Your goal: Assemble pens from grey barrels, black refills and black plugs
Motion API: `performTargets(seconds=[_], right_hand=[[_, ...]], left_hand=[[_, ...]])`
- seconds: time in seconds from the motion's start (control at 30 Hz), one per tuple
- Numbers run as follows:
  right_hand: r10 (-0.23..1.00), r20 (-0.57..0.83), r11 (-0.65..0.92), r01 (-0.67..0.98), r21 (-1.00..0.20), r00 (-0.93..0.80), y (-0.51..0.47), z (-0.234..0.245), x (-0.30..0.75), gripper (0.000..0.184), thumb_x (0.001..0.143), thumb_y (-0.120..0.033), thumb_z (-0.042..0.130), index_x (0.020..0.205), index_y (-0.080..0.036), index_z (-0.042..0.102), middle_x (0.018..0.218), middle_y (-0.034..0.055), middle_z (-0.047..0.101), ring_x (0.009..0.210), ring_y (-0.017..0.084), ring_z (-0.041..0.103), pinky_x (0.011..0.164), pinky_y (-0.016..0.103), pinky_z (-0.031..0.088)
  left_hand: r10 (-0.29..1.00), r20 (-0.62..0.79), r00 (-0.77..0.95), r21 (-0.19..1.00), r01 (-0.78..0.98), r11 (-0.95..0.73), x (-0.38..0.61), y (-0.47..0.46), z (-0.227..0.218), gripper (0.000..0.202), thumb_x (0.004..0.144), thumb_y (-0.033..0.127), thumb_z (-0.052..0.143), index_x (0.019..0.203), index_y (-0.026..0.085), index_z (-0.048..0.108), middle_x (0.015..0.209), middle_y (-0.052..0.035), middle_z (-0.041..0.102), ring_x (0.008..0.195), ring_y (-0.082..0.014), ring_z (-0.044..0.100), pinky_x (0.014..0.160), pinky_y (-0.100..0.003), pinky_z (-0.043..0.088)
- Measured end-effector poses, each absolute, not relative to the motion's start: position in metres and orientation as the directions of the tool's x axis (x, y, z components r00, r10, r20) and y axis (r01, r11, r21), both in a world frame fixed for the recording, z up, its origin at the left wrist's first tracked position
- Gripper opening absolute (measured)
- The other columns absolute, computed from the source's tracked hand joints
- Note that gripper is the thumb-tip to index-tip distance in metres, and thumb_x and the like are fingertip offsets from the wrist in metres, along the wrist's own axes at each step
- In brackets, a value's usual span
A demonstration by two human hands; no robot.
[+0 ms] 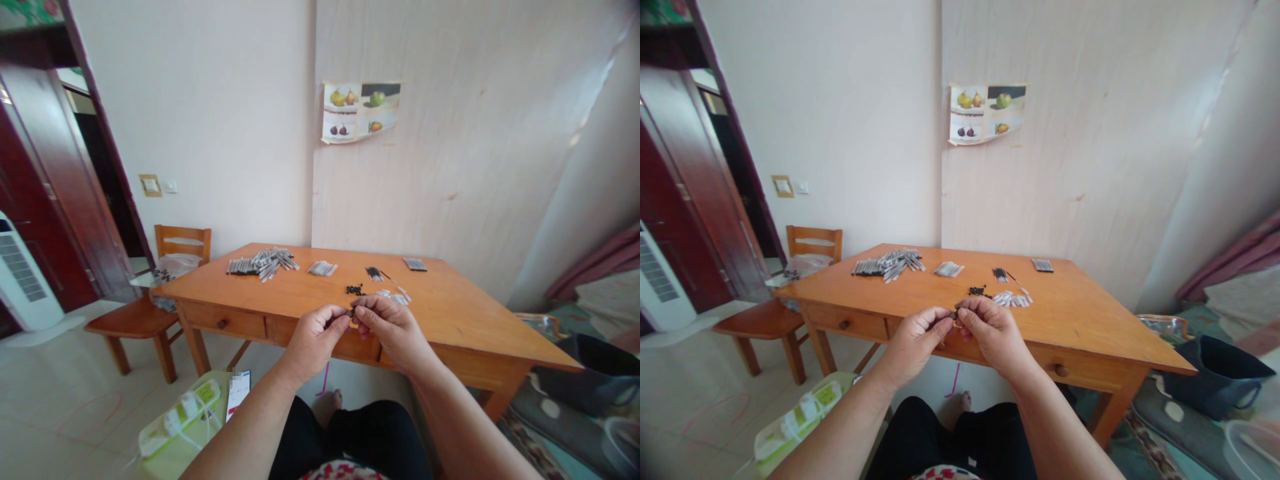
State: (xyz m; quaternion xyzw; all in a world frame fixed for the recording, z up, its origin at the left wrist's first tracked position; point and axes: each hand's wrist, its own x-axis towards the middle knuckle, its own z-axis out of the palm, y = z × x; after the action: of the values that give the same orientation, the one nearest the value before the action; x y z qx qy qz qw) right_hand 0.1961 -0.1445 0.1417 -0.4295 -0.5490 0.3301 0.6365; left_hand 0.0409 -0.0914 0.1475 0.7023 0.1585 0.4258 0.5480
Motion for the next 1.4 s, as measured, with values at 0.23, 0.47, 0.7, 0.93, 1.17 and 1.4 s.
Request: performTargets(seconds=[0.23,0.47,0.7,0.93,1.17,1.4], right_hand=[[0.893,0.413,0.411,0.047,-0.91,0.18,-0.145,0.143,0.197,0.03,0.08,-0.046,0.064,0.091,-0.018,0.063,0.068,0.0004,0.058,0.059,0.012,0.051,0.055,0.026,0.044],[0.896,0.42,0.414,0.077,-0.907,0.144,-0.145,0.141,0.2,0.03,0.082,-0.046,0.062,0.093,-0.018,0.063,0.07,0.0015,0.059,0.06,0.012,0.051,0.057,0.026,0.043],[0.889,0.443,0.421,0.171,-0.891,0.116,-0.145,0.143,0.203,0.028,0.084,-0.046,0.059,0.088,-0.018,0.063,0.069,0.0006,0.055,0.06,0.012,0.048,0.056,0.026,0.041],[0.873,0.484,0.425,0.384,-0.819,0.066,-0.149,0.15,0.206,0.023,0.088,-0.04,0.054,0.083,-0.018,0.061,0.069,0.0,0.054,0.06,0.012,0.046,0.056,0.026,0.037],[0.853,0.521,0.396,0.627,-0.671,0.019,-0.156,0.161,0.205,0.016,0.089,-0.029,0.052,0.079,-0.019,0.06,0.071,0.0005,0.059,0.066,0.014,0.05,0.059,0.026,0.036],[0.833,0.552,0.356,0.791,-0.498,-0.028,-0.155,0.162,0.204,0.029,0.094,-0.036,0.045,0.07,-0.02,0.048,0.064,-0.0004,0.052,0.06,0.013,0.045,0.056,0.026,0.03]], left_hand=[[0.674,0.435,0.598,0.9,-0.263,-0.348,0.042,-0.092,0.148,0.023,0.083,0.033,0.061,0.098,0.019,0.072,0.084,-0.005,0.07,0.067,-0.0146,0.056,0.068,-0.024,0.045],[0.667,0.42,0.616,0.907,-0.257,-0.335,0.043,-0.091,0.148,0.024,0.084,0.034,0.06,0.097,0.019,0.073,0.077,-0.0041,0.068,0.061,-0.0132,0.051,0.066,-0.024,0.043],[0.646,0.455,0.613,0.881,-0.203,-0.428,0.043,-0.09,0.148,0.026,0.086,0.037,0.055,0.096,0.019,0.072,0.075,-0.0033,0.067,0.068,-0.0152,0.056,0.068,-0.025,0.044],[0.675,0.403,0.618,0.898,-0.125,-0.422,0.042,-0.088,0.143,0.026,0.086,0.038,0.055,0.094,0.019,0.071,0.068,-0.0009,0.062,0.068,-0.0146,0.054,0.067,-0.024,0.041],[0.68,0.399,0.615,0.895,-0.098,-0.436,0.041,-0.086,0.14,0.024,0.085,0.037,0.056,0.089,0.018,0.07,0.076,-0.0018,0.064,0.068,-0.0132,0.053,0.066,-0.024,0.039],[0.64,0.447,0.625,0.856,-0.09,-0.51,0.042,-0.087,0.141,0.025,0.087,0.038,0.054,0.088,0.016,0.067,0.08,-0.0023,0.064,0.074,-0.014,0.054,0.07,-0.024,0.04]])
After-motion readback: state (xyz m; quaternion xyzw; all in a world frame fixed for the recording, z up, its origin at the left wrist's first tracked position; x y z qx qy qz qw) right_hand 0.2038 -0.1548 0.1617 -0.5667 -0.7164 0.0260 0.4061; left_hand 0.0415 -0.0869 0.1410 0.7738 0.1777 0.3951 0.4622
